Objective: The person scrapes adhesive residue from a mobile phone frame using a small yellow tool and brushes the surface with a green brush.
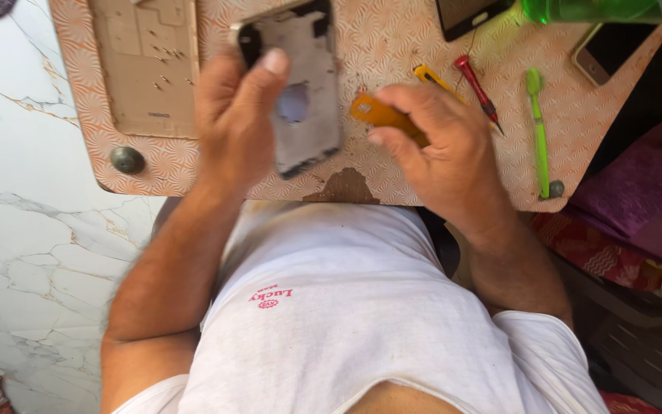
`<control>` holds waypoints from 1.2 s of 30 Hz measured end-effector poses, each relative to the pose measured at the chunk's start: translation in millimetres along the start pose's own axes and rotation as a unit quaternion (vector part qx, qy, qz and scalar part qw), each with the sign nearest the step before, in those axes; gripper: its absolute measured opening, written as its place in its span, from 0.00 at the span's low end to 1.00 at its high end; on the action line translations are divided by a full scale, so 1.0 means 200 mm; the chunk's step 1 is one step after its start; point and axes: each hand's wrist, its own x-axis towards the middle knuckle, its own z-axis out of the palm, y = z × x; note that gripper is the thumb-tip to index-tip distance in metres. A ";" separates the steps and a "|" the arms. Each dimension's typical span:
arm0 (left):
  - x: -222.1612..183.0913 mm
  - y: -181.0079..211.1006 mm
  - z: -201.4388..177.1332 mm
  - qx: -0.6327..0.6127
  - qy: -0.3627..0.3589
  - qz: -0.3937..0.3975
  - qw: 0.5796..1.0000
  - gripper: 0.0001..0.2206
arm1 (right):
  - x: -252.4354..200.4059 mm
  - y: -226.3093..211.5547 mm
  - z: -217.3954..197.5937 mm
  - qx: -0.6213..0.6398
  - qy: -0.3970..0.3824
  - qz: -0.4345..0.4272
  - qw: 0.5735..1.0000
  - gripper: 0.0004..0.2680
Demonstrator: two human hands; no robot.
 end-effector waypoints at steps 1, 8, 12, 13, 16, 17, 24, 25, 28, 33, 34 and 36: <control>-0.02 0.03 -0.02 0.032 0.030 0.008 0.999 0.12 | -0.01 0.01 -0.01 -0.013 0.006 0.004 1.000 0.12; -0.10 0.19 -0.15 0.188 0.059 0.101 0.975 0.08 | -0.13 -0.01 -0.05 -0.072 -0.041 0.025 0.996 0.14; -0.12 0.20 -0.26 0.243 0.047 0.153 0.957 0.08 | -0.17 -0.08 0.05 -0.019 -0.124 -0.033 0.992 0.13; -0.13 0.21 -0.29 0.252 0.054 0.160 0.953 0.07 | -0.18 -0.07 0.04 -0.022 -0.116 -0.031 0.993 0.13; -0.19 0.22 -0.38 0.264 0.107 0.146 0.947 0.04 | -0.23 -0.03 -0.02 -0.038 -0.071 -0.004 0.997 0.13; -0.21 0.23 -0.40 0.264 0.115 0.145 0.947 0.04 | -0.23 -0.01 -0.06 -0.051 -0.038 0.012 0.998 0.13; -0.27 0.25 -0.42 0.300 0.109 0.161 0.934 0.06 | -0.33 0.04 -0.18 -0.049 0.020 0.048 0.997 0.14; -0.28 0.25 -0.43 0.307 0.111 0.159 0.932 0.06 | -0.34 0.05 -0.17 -0.051 0.020 0.044 0.997 0.14; -0.30 0.28 -0.44 0.332 0.116 0.147 0.925 0.05 | -0.36 0.05 -0.16 -0.053 0.025 0.072 0.996 0.15; -0.35 0.34 -0.43 0.354 0.110 0.146 0.917 0.04 | -0.39 0.09 -0.23 -0.088 0.055 0.114 0.988 0.15; -0.36 0.34 -0.42 0.358 0.104 0.146 0.916 0.04 | -0.40 0.10 -0.25 -0.125 0.052 0.084 0.987 0.14; -0.37 0.33 -0.41 0.363 0.096 0.143 0.916 0.04 | -0.43 0.11 -0.28 -0.181 0.045 0.042 0.981 0.13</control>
